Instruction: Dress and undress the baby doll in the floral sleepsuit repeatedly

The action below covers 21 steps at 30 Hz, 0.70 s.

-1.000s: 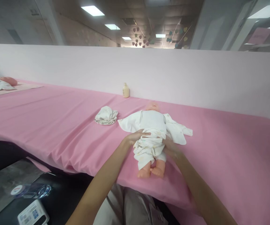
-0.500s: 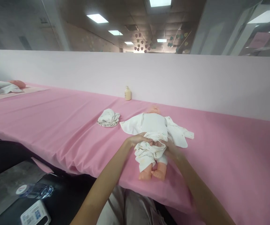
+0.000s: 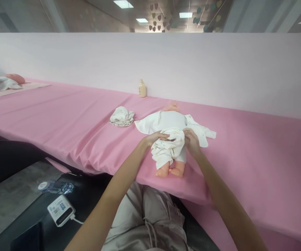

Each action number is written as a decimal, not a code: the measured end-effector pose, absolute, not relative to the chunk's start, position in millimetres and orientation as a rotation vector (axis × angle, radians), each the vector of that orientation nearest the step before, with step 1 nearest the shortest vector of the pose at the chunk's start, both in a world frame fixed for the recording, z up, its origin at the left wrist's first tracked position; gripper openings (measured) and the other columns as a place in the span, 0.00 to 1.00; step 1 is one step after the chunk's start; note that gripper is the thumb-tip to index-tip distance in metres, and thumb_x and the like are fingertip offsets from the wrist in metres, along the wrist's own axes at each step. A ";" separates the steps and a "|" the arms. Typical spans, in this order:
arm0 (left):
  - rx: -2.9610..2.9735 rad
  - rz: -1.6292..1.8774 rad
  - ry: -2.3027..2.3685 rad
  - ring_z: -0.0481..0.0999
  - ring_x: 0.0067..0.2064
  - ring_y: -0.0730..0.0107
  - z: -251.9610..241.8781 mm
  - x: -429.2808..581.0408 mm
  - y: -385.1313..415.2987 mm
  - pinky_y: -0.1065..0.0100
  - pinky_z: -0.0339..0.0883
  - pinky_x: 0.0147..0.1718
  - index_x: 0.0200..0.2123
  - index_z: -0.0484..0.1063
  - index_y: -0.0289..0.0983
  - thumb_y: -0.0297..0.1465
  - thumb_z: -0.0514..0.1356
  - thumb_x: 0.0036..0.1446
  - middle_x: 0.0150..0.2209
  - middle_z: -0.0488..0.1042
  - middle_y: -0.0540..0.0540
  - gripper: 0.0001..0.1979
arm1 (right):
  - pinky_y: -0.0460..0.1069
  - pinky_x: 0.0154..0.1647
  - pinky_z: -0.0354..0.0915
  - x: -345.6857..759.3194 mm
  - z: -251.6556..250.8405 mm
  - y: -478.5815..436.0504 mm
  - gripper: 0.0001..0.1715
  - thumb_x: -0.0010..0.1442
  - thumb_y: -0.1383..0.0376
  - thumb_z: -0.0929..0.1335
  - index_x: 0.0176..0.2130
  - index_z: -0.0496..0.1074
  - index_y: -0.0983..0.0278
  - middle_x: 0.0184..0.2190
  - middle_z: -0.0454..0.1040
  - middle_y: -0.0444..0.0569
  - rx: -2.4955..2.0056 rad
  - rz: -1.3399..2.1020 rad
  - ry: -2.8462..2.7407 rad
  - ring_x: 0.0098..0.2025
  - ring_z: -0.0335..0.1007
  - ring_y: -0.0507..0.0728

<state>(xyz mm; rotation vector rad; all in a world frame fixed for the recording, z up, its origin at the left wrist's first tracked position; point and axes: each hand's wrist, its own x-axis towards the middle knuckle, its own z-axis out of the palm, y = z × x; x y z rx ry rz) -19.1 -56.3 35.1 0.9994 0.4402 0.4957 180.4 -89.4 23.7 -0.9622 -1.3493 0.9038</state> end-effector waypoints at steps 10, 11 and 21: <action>0.935 0.554 0.432 0.53 0.16 0.83 31.7 -20.6 -52.3 0.75 0.55 0.18 0.15 0.49 0.36 0.36 0.64 0.47 0.13 0.49 0.56 0.25 | 0.60 0.56 0.61 206.0 -14.2 -82.0 0.21 0.57 0.60 0.63 0.47 0.70 0.66 0.52 0.68 0.58 -0.855 -0.362 -2.187 0.55 0.62 0.64; 0.979 0.592 0.467 0.54 0.16 0.82 33.9 -21.1 -52.9 0.75 0.56 0.19 0.15 0.50 0.36 0.37 0.65 0.46 0.14 0.50 0.56 0.24 | 0.58 0.55 0.63 202.3 -15.3 -83.6 0.20 0.56 0.58 0.64 0.46 0.70 0.66 0.49 0.70 0.57 -0.833 -0.334 -2.119 0.53 0.65 0.63; 2.776 0.327 1.106 0.68 0.33 0.64 104.2 -7.3 -136.3 0.64 0.59 0.35 0.21 0.67 0.34 0.30 0.60 0.48 0.24 0.68 0.46 0.07 | 0.54 0.43 0.69 180.1 -0.7 -88.6 0.25 0.52 0.54 0.68 0.46 0.68 0.65 0.41 0.74 0.54 -1.191 0.008 -1.479 0.42 0.71 0.60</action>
